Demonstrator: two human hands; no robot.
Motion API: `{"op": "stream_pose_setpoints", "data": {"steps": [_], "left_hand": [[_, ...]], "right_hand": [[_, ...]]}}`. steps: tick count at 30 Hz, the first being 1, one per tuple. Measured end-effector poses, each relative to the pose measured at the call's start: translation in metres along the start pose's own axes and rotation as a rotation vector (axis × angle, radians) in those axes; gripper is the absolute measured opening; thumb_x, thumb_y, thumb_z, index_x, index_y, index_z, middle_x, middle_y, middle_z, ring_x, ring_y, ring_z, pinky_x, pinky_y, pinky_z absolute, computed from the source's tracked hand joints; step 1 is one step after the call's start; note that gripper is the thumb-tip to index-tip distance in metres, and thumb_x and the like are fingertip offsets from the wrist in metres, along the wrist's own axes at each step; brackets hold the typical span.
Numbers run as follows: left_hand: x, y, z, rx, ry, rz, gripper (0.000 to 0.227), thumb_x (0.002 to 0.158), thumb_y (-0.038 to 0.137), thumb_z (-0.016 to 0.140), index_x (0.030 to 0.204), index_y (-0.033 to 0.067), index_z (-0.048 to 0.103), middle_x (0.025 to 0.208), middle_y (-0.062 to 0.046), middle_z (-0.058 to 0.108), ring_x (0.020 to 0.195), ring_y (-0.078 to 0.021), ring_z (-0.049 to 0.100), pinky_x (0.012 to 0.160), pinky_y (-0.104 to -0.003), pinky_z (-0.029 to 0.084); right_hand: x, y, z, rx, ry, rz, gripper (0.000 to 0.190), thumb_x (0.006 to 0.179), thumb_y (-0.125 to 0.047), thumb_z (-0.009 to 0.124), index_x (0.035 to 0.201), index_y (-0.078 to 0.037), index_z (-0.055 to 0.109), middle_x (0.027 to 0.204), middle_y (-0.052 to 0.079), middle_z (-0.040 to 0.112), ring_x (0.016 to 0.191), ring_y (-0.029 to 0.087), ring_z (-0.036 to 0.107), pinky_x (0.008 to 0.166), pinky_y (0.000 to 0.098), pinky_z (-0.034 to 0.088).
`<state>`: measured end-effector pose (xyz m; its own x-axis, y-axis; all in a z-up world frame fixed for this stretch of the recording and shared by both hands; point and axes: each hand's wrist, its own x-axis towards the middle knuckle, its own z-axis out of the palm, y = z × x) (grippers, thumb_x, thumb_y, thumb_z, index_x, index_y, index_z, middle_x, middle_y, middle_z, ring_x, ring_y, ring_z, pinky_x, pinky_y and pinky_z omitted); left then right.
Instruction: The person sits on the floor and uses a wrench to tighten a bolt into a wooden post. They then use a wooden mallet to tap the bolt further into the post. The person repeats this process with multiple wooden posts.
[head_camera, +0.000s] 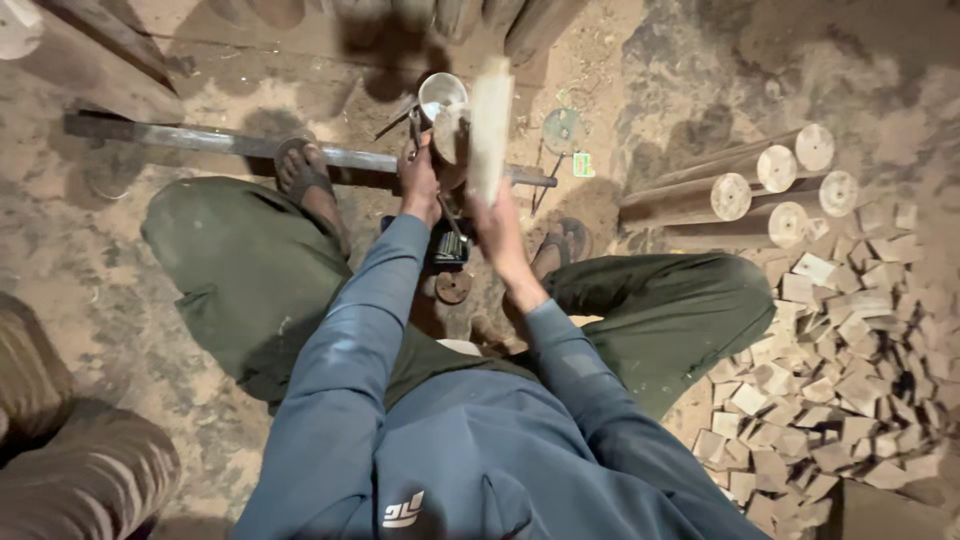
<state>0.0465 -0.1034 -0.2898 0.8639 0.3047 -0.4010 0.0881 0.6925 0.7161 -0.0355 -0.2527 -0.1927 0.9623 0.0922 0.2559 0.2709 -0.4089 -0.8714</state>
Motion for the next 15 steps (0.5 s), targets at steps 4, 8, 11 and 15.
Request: {"op": "stream_pose_setpoints", "data": {"steps": [4, 8, 11, 15], "left_hand": [[0.007, -0.006, -0.004, 0.002, 0.027, 0.027, 0.030, 0.102, 0.028, 0.063, 0.122, 0.0048, 0.068, 0.112, -0.005, 0.071, 0.099, -0.0160, 0.065, 0.084, -0.031, 0.054], [0.011, -0.011, -0.006, 0.021, 0.053, -0.042, 0.031, 0.102, 0.029, 0.062, 0.121, 0.0043, 0.067, 0.110, -0.006, 0.071, 0.097, -0.0164, 0.066, 0.083, -0.032, 0.056], [0.014, -0.012, -0.007, -0.040, 0.002, 0.000, 0.031, 0.100, 0.027, 0.063, 0.123, 0.0062, 0.066, 0.112, -0.005, 0.072, 0.099, -0.0161, 0.067, 0.086, -0.031, 0.056], [0.013, -0.016, -0.011, 0.022, 0.042, 0.010, 0.032, 0.103, 0.027, 0.063, 0.124, 0.0037, 0.067, 0.111, -0.005, 0.070, 0.097, -0.0152, 0.064, 0.082, -0.032, 0.054]], "right_hand": [[0.005, -0.018, -0.002, 0.684, 0.337, 0.204, 0.027, 0.112, -0.019, 0.053, 0.127, -0.001, 0.040, 0.096, 0.014, 0.067, 0.074, 0.020, 0.063, 0.064, 0.0331, 0.053], [0.005, -0.026, 0.010, 0.722, 0.245, 0.378, 0.030, 0.106, -0.023, 0.054, 0.126, -0.004, 0.041, 0.091, 0.010, 0.063, 0.068, 0.018, 0.061, 0.057, 0.0325, 0.053], [0.013, -0.018, 0.013, 0.637, -0.088, 0.456, 0.030, 0.108, -0.023, 0.055, 0.129, -0.006, 0.044, 0.090, 0.009, 0.060, 0.067, 0.016, 0.056, 0.057, 0.0288, 0.047], [0.009, -0.003, 0.000, 0.865, 0.433, 0.237, 0.022, 0.110, -0.022, 0.050, 0.122, -0.005, 0.045, 0.095, 0.012, 0.067, 0.073, 0.018, 0.063, 0.061, 0.0318, 0.054]]}}
